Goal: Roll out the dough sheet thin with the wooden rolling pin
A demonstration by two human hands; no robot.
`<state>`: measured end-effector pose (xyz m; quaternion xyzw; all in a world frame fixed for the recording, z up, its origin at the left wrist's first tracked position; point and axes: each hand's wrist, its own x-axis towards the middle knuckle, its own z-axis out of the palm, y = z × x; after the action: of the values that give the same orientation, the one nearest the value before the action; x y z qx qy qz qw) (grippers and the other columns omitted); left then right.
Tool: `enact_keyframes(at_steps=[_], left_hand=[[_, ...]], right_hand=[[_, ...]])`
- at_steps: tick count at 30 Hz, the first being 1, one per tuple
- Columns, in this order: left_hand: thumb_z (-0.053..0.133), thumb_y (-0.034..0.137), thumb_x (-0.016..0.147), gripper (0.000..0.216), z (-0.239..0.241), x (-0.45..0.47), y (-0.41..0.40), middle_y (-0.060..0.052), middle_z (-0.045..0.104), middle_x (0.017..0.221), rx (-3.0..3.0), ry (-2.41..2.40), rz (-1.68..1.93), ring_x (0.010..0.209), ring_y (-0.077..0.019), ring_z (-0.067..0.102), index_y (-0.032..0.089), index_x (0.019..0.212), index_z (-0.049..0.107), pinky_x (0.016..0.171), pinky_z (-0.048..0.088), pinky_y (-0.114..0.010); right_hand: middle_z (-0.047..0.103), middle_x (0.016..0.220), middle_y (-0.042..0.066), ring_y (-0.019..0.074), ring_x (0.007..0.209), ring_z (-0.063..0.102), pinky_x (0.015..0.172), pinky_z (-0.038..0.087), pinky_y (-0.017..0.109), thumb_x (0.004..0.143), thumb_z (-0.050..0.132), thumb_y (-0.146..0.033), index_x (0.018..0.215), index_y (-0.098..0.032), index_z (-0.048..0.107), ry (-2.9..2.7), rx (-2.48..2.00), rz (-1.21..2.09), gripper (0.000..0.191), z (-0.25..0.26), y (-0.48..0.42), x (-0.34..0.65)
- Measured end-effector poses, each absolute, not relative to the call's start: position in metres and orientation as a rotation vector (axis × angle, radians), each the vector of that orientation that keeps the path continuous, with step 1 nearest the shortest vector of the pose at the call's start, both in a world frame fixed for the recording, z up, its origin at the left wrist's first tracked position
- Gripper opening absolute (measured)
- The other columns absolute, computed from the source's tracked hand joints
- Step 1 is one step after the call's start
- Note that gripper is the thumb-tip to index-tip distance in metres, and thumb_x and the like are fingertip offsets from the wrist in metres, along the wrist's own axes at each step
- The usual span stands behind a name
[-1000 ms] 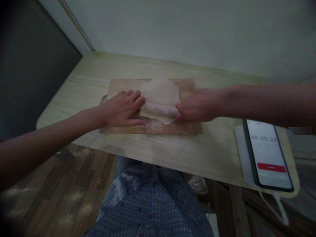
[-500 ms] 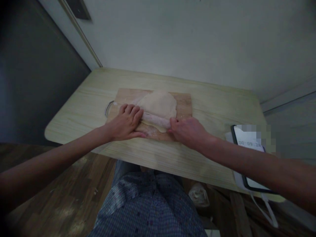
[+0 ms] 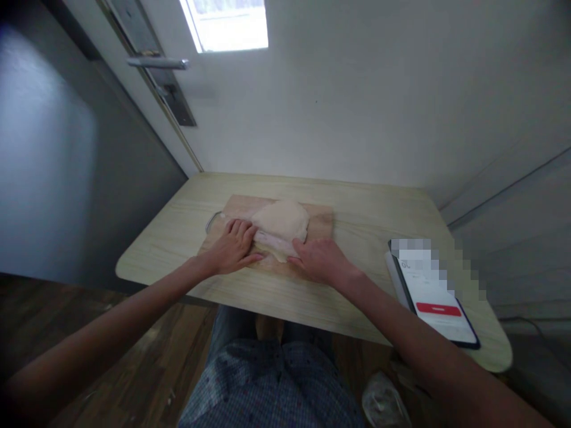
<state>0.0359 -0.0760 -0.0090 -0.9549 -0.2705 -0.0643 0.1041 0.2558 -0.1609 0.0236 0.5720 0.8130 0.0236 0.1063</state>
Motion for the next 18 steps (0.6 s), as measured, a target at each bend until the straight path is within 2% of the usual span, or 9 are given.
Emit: enact_keyframes(at_steps=[7,11,15,18], left_hand=[[0.029,0.059,0.084,0.066,-0.017,0.043,-0.131,-0.020,0.052,0.106,-2.724,-1.086,-0.203,0.101,-0.0326,0.045,0.002,0.113,0.047,0.094,0.030,-0.050],[0.039,0.053,0.084,0.057,-0.021,0.043,-0.144,-0.020,0.047,0.110,-2.729,-1.130,-0.408,0.107,-0.0333,0.042,0.006,0.115,0.042,0.094,0.031,-0.053],[0.049,0.033,0.084,0.041,-0.014,0.030,-0.142,-0.017,0.037,0.120,-2.800,-1.148,-0.906,0.116,-0.0278,0.036,0.015,0.118,0.034,0.095,0.036,-0.046],[0.050,0.025,0.082,0.039,-0.011,0.022,-0.133,-0.013,0.039,0.116,-2.591,-1.507,-1.476,0.113,-0.0235,0.039,0.018,0.116,0.033,0.096,0.036,-0.046]], right_hand=[[0.067,0.076,0.010,0.0227,0.069,0.061,0.058,0.032,0.029,0.089,0.037,-0.043,0.090,-0.016,0.056,2.570,1.557,0.103,0.033,0.009,-0.166,0.276],[0.066,0.073,0.010,0.0214,0.067,0.060,0.059,0.031,0.029,0.088,0.041,-0.042,0.084,-0.016,0.057,2.648,1.514,0.154,0.031,0.006,-0.167,0.280],[0.066,0.074,0.011,0.0213,0.065,0.060,0.057,0.031,0.028,0.089,0.035,-0.043,0.086,-0.015,0.057,2.651,1.630,0.003,0.035,0.003,-0.162,0.285],[0.067,0.080,0.010,0.0209,0.070,0.061,0.058,0.034,0.028,0.090,0.028,-0.043,0.088,-0.016,0.057,2.667,1.898,-0.296,0.039,-0.003,-0.155,0.292]])
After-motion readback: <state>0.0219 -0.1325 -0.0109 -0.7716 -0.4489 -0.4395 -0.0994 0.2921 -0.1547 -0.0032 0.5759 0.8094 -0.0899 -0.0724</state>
